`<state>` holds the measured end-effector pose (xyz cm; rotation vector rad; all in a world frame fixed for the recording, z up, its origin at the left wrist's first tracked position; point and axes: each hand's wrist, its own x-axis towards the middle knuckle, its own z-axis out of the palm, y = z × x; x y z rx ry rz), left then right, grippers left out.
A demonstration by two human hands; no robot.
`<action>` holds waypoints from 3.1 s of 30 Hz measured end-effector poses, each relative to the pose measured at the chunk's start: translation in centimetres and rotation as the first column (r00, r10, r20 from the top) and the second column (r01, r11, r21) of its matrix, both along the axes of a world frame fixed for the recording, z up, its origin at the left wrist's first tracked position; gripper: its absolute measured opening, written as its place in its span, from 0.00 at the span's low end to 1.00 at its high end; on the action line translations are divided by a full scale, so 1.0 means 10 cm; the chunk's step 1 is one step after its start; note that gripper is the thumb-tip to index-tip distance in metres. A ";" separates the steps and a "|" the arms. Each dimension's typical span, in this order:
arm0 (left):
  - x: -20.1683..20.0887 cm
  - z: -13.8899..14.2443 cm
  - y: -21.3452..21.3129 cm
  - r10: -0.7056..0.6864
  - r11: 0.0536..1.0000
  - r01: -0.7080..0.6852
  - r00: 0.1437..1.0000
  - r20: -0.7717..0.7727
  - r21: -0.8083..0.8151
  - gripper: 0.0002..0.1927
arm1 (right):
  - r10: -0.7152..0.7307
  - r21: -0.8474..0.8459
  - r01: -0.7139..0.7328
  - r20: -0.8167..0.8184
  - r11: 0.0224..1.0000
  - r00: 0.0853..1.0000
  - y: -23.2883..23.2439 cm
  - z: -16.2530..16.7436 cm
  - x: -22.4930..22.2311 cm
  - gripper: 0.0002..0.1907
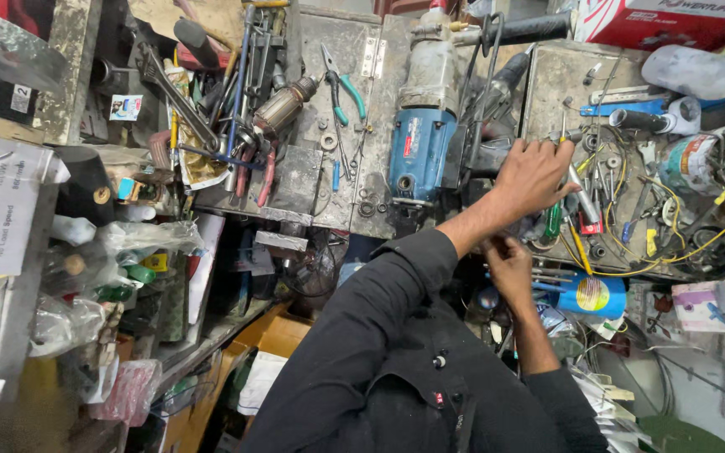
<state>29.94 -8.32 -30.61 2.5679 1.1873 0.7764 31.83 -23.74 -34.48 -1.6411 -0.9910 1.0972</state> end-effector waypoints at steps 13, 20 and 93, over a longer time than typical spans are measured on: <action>-1.75 0.60 0.52 -0.028 0.999 0.037 0.946 0.323 -0.022 0.19 | -0.188 0.151 0.195 -0.065 0.969 0.980 -0.17 -0.18 0.38 0.16; -2.86 0.23 1.15 0.131 0.985 -0.131 0.991 -0.003 -0.108 0.09 | -0.192 0.184 0.194 -0.027 0.964 0.981 -0.16 -0.24 0.35 0.14; -2.11 -0.31 -0.99 0.378 0.632 0.322 0.666 0.643 -0.705 0.07 | 0.245 0.320 -0.267 0.107 0.909 0.964 0.07 0.28 -0.51 0.09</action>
